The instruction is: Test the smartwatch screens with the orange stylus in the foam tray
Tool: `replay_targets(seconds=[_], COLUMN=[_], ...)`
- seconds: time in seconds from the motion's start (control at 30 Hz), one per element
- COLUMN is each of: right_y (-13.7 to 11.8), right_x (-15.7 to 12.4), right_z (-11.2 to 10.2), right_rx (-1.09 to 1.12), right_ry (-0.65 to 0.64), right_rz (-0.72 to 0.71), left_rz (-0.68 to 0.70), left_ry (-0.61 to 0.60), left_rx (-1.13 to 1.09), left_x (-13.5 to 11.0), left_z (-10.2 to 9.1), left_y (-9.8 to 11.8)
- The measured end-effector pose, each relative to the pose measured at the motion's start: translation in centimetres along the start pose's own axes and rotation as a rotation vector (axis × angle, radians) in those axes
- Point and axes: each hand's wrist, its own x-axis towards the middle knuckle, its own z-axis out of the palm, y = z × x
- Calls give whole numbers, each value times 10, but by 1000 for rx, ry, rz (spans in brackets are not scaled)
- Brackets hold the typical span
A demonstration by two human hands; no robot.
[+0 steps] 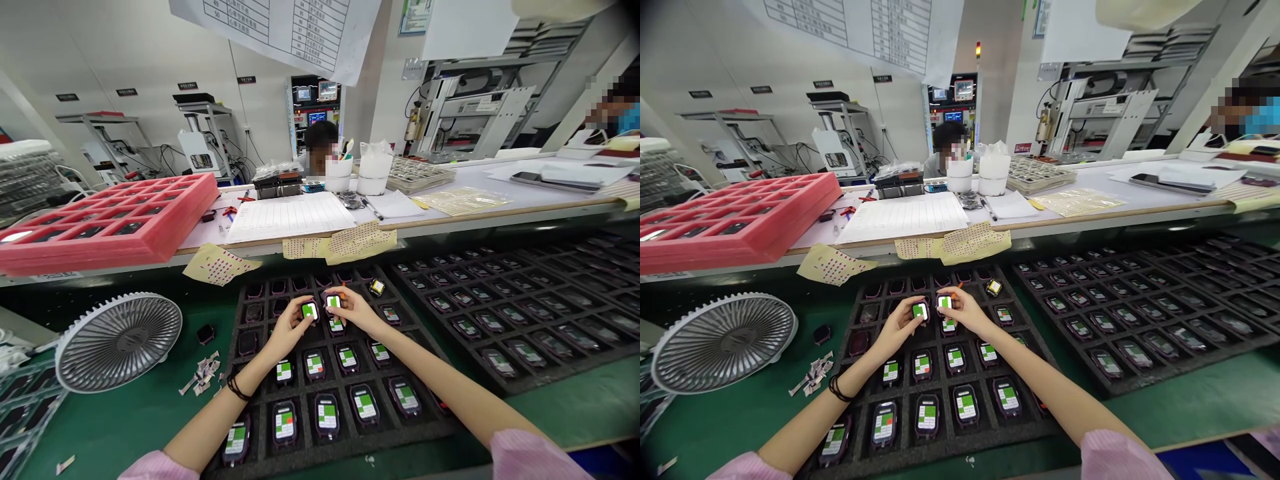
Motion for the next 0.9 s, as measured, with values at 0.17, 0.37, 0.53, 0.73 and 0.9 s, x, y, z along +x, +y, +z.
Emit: replay_targets(seconds=[0.17, 0.37, 0.53, 0.73, 0.9], right_y=[-3, -3, -3, -6, -4], right_x=[0, 0, 0, -2, -2], right_z=[-1, -2, 0, 2, 3], right_rx=[-20, -12, 11, 13, 47], right_ry=[43, 44, 3, -47, -82], right_rz=[16, 25, 10, -8, -17], left_rz=[-16, -27, -37, -6, 4], left_ry=[-4, 31, 29, 14, -2], left_rx=[26, 41, 30, 9, 4], left_x=[0, -1, -1, 0, -1], left_z=[-1, -1, 0, 0, -1], left_y=[5, 8, 6, 2, 1])
